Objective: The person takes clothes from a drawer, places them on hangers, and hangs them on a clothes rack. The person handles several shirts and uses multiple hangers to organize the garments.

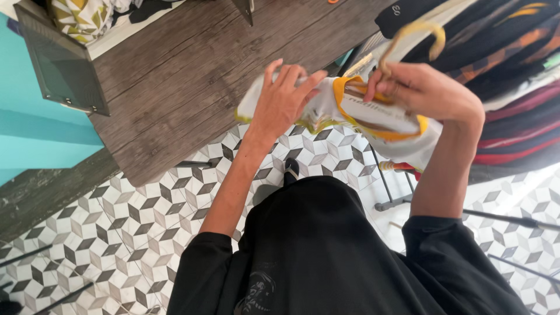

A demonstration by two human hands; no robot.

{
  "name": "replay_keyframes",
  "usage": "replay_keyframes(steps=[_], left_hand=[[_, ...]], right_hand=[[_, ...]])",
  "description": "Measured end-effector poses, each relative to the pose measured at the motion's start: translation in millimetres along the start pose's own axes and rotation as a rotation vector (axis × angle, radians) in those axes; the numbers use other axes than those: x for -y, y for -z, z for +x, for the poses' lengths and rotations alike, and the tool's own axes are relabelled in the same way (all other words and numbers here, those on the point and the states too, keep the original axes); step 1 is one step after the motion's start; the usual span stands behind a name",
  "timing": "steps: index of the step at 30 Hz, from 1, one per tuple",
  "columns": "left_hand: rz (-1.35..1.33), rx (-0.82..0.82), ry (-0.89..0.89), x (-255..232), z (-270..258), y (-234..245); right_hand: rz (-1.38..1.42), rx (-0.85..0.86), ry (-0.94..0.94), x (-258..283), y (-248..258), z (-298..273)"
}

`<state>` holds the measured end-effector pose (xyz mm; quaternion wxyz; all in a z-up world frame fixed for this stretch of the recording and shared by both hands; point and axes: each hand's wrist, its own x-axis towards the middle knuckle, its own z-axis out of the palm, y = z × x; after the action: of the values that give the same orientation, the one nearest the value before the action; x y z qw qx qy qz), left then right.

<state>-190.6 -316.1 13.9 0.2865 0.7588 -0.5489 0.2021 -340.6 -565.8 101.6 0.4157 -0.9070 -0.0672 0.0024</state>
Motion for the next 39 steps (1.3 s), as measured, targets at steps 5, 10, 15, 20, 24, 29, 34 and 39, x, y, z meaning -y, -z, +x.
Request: replay_keyframes(steps=[5,10,15,20,24,29,34,39], left_hand=[[-0.017,-0.082,0.029,2,-30,12],[-0.009,-0.191,0.111,-4,-64,42],[0.017,-0.212,0.209,-17,-84,80],[-0.029,-0.052,0.173,-42,-94,91],[-0.111,-0.086,0.287,-55,-110,97],[-0.131,-0.095,0.452,-69,-136,107],[-0.171,-0.154,0.349,-95,-150,92],[-0.152,0.036,0.233,-142,-161,68]], right_hand=[[0.164,-0.258,-0.041,-4,-24,7],[-0.142,-0.371,-0.1,-8,-53,17],[0.168,-0.408,-0.026,5,-72,10],[0.203,-0.364,0.007,21,-102,6],[0.041,-0.479,0.168,21,-108,-12],[0.118,-0.731,0.013,0,-136,-49],[0.437,-0.61,-0.128,-9,-186,-81],[0.657,-0.56,-0.157,-3,-234,-124]])
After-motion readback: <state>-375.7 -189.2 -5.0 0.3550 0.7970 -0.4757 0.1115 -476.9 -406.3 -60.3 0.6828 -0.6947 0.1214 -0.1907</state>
